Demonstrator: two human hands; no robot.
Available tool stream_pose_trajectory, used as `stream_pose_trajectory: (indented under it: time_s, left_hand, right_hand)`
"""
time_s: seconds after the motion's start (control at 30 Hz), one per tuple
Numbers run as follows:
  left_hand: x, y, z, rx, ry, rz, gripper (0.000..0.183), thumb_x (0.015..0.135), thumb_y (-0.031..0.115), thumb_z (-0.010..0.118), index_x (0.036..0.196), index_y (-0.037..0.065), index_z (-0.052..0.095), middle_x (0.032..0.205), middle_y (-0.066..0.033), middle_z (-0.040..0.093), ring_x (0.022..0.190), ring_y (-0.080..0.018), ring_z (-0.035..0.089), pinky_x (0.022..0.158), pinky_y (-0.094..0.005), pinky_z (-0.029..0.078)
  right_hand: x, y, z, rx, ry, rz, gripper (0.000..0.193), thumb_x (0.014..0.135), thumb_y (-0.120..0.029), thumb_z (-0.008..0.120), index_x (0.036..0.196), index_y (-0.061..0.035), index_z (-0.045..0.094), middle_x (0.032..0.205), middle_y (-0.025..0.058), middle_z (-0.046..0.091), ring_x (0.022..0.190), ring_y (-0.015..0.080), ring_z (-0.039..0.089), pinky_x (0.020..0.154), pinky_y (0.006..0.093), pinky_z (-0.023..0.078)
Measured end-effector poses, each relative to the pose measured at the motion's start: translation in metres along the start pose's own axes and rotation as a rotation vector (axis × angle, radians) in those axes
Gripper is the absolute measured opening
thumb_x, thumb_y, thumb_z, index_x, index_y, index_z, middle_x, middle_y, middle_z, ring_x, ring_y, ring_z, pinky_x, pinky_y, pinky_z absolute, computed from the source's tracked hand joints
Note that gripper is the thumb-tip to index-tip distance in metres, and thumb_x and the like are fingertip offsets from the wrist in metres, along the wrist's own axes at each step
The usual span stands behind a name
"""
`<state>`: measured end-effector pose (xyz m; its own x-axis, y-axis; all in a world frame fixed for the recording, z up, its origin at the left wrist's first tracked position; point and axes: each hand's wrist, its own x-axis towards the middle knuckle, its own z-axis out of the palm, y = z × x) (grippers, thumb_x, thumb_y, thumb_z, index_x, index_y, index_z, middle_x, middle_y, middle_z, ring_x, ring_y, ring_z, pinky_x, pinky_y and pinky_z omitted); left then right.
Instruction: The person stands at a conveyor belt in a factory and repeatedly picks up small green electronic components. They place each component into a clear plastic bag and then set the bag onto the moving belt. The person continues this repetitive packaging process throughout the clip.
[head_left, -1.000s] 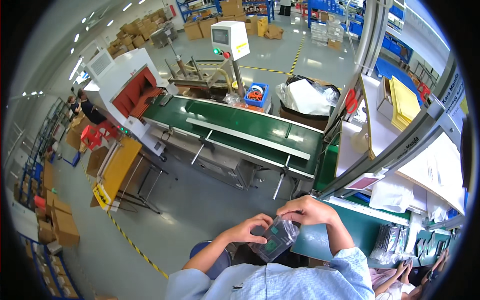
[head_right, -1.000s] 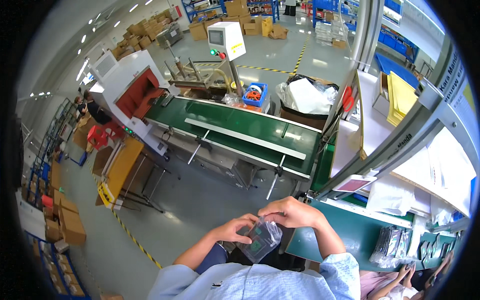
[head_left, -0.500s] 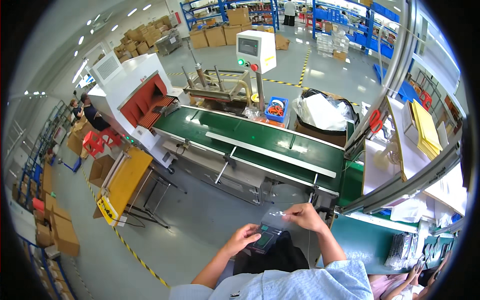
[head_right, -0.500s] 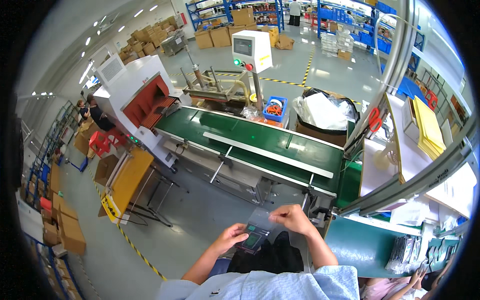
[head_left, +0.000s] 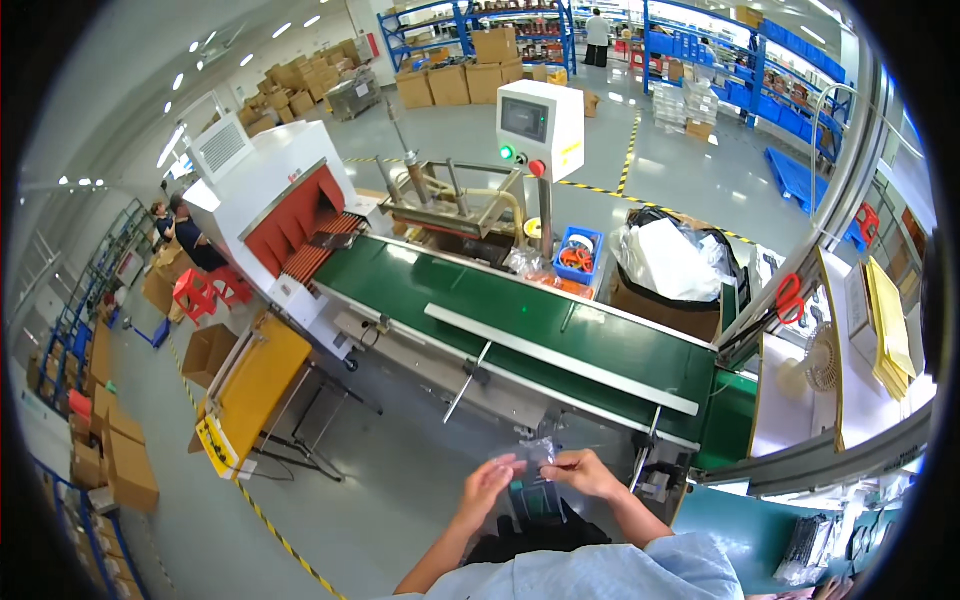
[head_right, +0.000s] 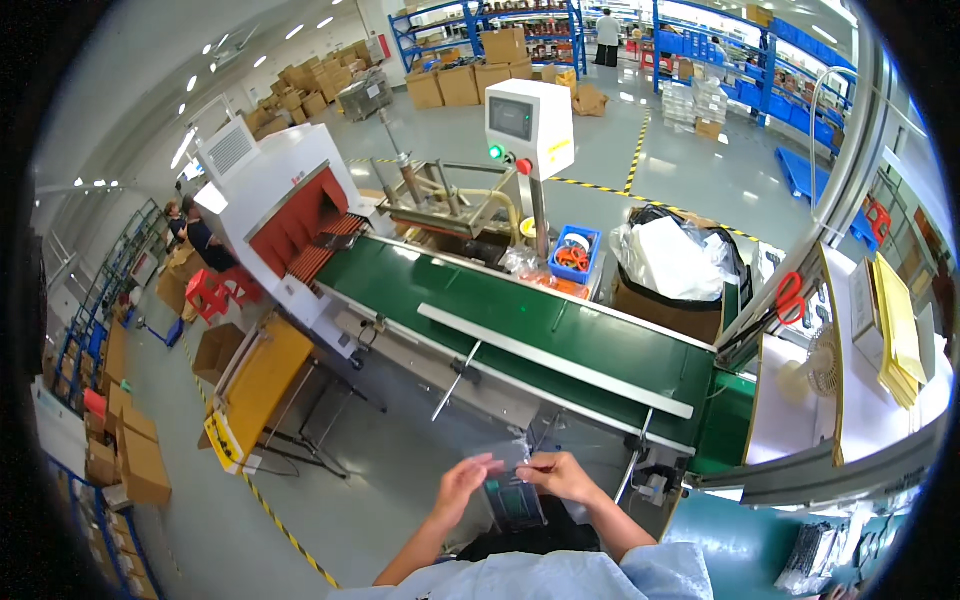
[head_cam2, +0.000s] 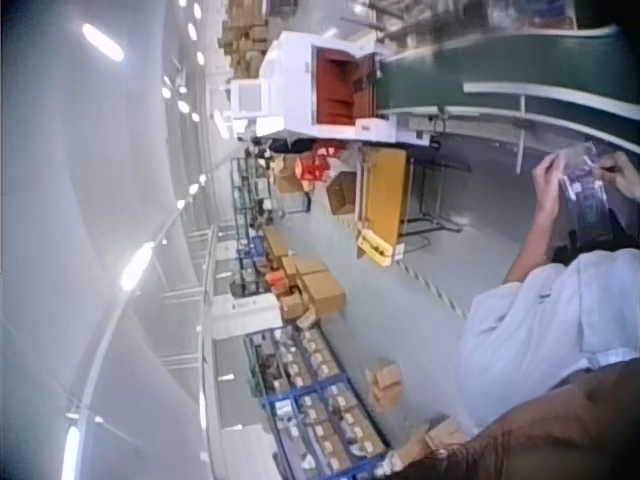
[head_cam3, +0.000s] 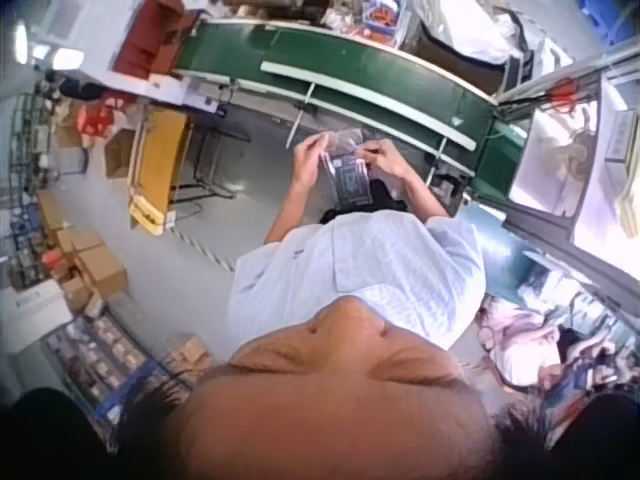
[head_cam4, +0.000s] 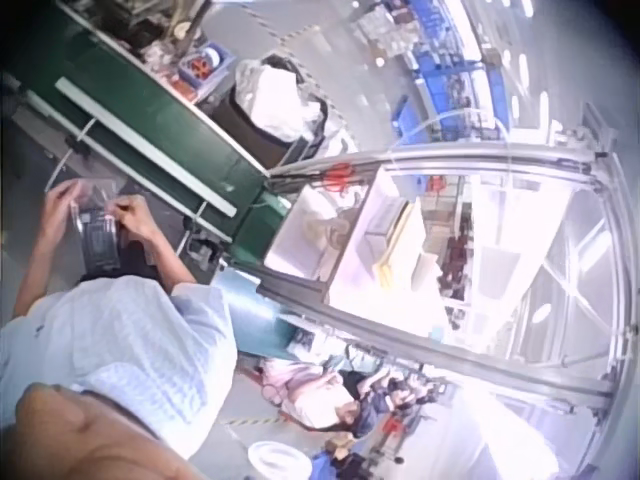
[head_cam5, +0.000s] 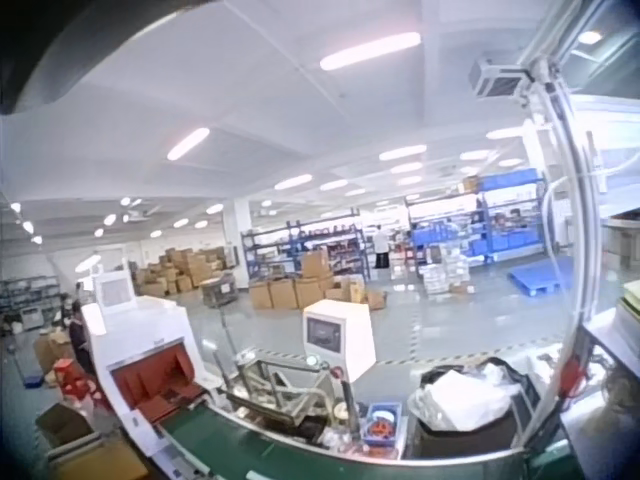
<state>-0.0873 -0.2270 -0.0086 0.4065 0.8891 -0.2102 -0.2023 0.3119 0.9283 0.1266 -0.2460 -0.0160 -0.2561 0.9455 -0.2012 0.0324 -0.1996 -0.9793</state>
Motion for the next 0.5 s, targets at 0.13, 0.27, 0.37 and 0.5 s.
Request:
stream_pose_trajectory:
  time_s: [0.13,0.27,0.37,0.5]
  left_hand:
    - [0.075,0.016,-0.006,0.041,0.129,0.052,0.026,0.085,0.012,0.053,0.104,-0.006,0.055,0.098,-0.0151,0.061,0.088,-0.0173,0.059,0.080,-0.0292,0.046]
    - [0.145,0.045,-0.020,-0.329,0.339,0.076,0.024,0.087,0.017,0.051,0.099,-0.003,0.055,0.094,-0.0156,0.062,0.087,-0.0215,0.060,0.079,-0.0331,0.048]
    - [0.179,0.063,-0.051,-0.338,0.521,0.215,0.020,0.088,0.019,0.049,0.093,0.000,0.053,0.089,-0.0143,0.061,0.084,-0.0222,0.059,0.078,-0.0351,0.048]
    - [0.170,0.044,-0.069,-0.255,0.457,0.051,0.016,0.087,0.016,0.048,0.091,0.001,0.053,0.086,-0.0125,0.060,0.081,-0.0208,0.059,0.075,-0.0350,0.048]
  right_hand:
    - [0.042,-0.001,-0.027,-0.007,0.062,-0.043,0.020,0.080,-0.018,0.063,0.089,0.0000,0.064,0.076,0.0033,0.062,0.070,0.0080,0.052,0.064,0.0244,0.043]
    - [0.104,0.004,-0.089,0.014,0.364,-0.079,0.018,0.079,-0.017,0.060,0.077,0.0000,0.064,0.066,0.0025,0.060,0.061,0.0081,0.052,0.057,0.0239,0.041]
    - [0.181,0.015,-0.155,0.041,0.732,-0.118,0.021,0.078,-0.017,0.058,0.068,0.0001,0.064,0.059,0.0018,0.058,0.055,0.0081,0.051,0.051,0.0236,0.040]
    - [0.294,0.044,-0.197,-0.022,0.966,0.068,0.026,0.076,-0.024,0.058,0.071,0.0009,0.065,0.055,0.0039,0.056,0.052,0.0098,0.052,0.050,0.0248,0.041]
